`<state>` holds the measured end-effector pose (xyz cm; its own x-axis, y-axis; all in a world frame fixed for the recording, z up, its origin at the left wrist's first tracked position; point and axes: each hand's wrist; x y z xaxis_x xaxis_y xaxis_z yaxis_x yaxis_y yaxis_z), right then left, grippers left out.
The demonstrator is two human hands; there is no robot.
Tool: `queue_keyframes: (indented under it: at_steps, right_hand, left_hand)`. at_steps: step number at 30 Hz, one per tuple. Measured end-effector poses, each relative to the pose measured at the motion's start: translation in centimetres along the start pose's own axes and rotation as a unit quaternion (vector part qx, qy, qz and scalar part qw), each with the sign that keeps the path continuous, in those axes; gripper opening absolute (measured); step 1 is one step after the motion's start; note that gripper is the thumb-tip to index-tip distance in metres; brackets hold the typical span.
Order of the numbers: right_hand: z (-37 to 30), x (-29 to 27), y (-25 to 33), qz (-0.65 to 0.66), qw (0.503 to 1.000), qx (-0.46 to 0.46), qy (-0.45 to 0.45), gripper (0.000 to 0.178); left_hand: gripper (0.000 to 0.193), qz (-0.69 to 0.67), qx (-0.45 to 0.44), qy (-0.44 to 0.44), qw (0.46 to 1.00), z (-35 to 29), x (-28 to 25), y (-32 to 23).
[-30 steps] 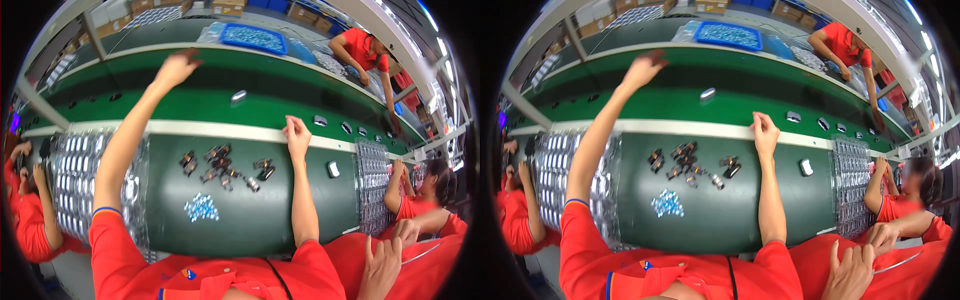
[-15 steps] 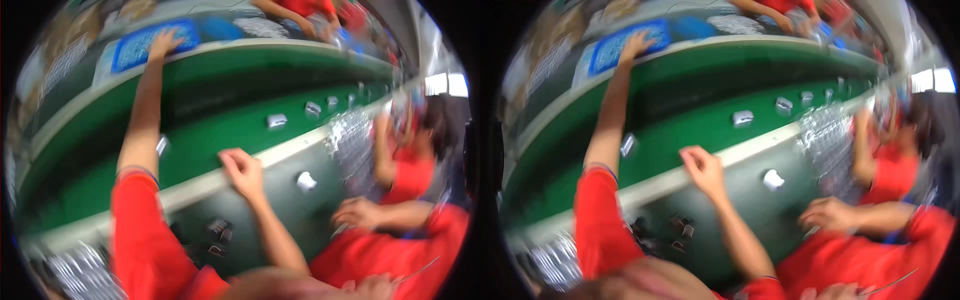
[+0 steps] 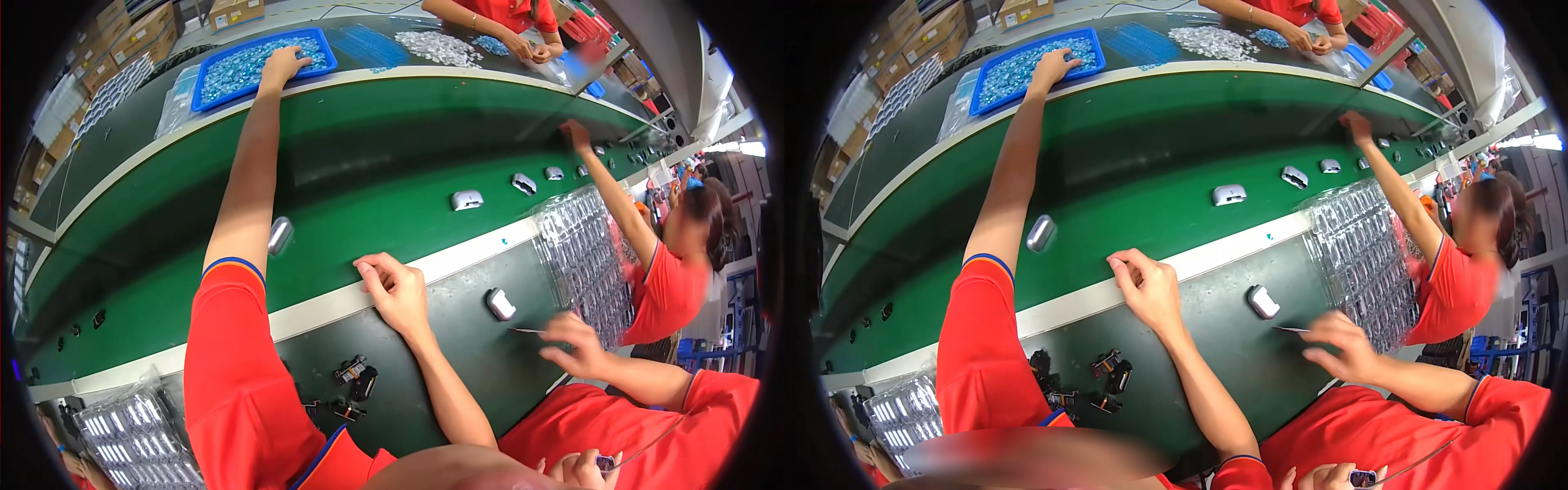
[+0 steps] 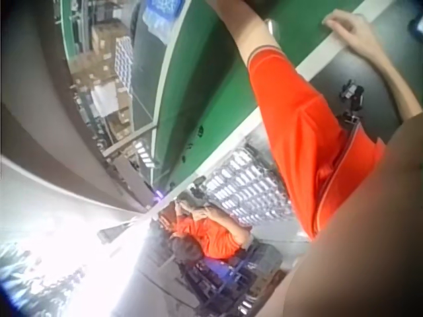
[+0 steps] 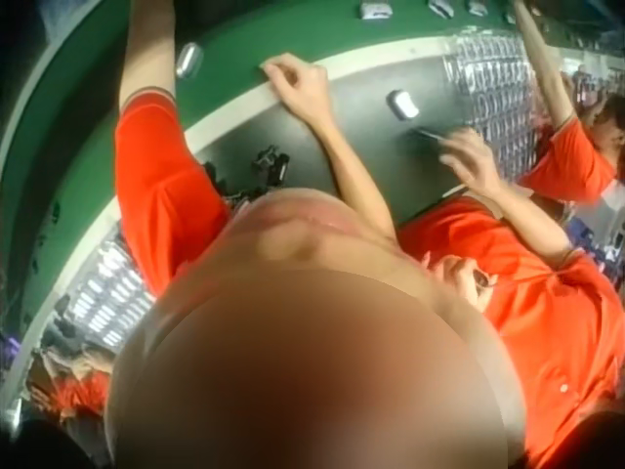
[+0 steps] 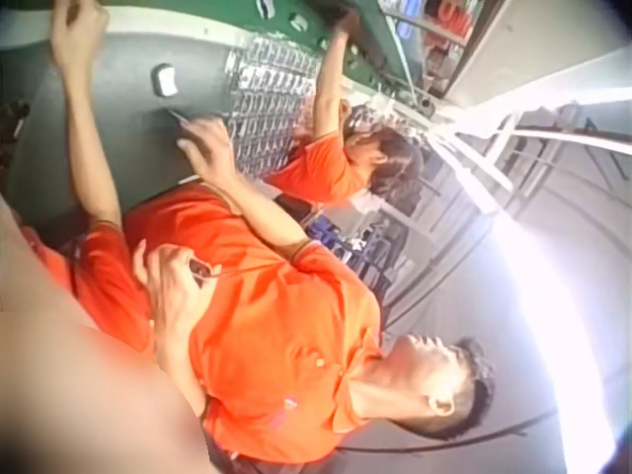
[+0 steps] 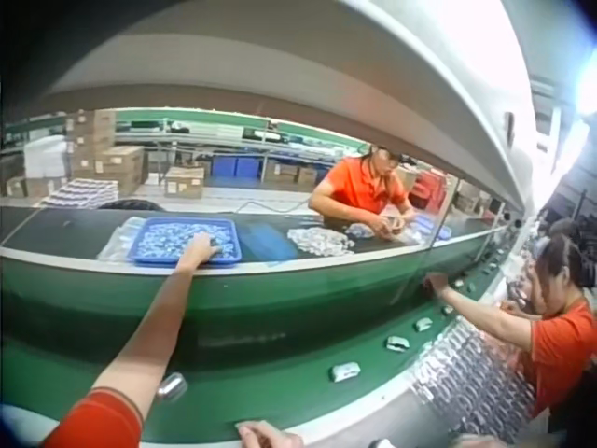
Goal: Assembling small electronic components by placing blue parts into housings and attaching them to bases on a conveyor belt.
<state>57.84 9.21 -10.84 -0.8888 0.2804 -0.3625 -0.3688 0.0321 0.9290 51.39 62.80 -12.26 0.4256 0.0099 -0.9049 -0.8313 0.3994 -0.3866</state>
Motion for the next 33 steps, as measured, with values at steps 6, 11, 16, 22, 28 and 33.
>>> queue_keyframes:
  at_steps: [6,11,16,22,28,33]
  right_hand:
    - [-0.6,0.1,0.4,-0.014,1.000,-0.002,-0.007,0.010]
    - [-0.2,-0.3,-0.2,-0.036,0.999,-0.006,-0.015,0.011]
    - [-0.4,0.2,0.4,-0.020,1.000,-0.004,-0.008,0.011]
    - [-0.4,-0.4,-0.2,-0.048,0.999,-0.011,-0.019,0.011]
    - [-0.3,0.0,0.2,-0.043,0.999,-0.022,-0.017,0.011]
    - [-0.2,0.0,1.0,-0.046,0.999,-0.007,-0.008,0.011]
  left_hand:
    - [0.051,-0.034,0.054,-0.163,0.985,-0.9,-1.4,0.8]
    - [0.053,-0.104,0.009,-0.173,0.979,0.0,-3.2,-1.1]
    - [0.054,-0.121,0.014,-0.263,0.957,1.7,-3.3,1.1]
    - [0.043,-0.456,-0.104,-0.175,0.866,2.1,-2.6,-0.3]
    - [0.038,-0.667,-0.121,-0.131,0.723,2.3,-3.3,1.1]
    - [0.041,-0.691,-0.084,-0.106,0.710,2.4,-5.0,1.7]
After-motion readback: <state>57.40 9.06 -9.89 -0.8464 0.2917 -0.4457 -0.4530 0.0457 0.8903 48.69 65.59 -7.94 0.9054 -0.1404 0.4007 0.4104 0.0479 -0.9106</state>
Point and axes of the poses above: each hand's wrist, its own z-axis towards the middle knuckle, its own x-axis out of the palm, y = z × x, and after that the axes turned 7 degrees about y, right-handed
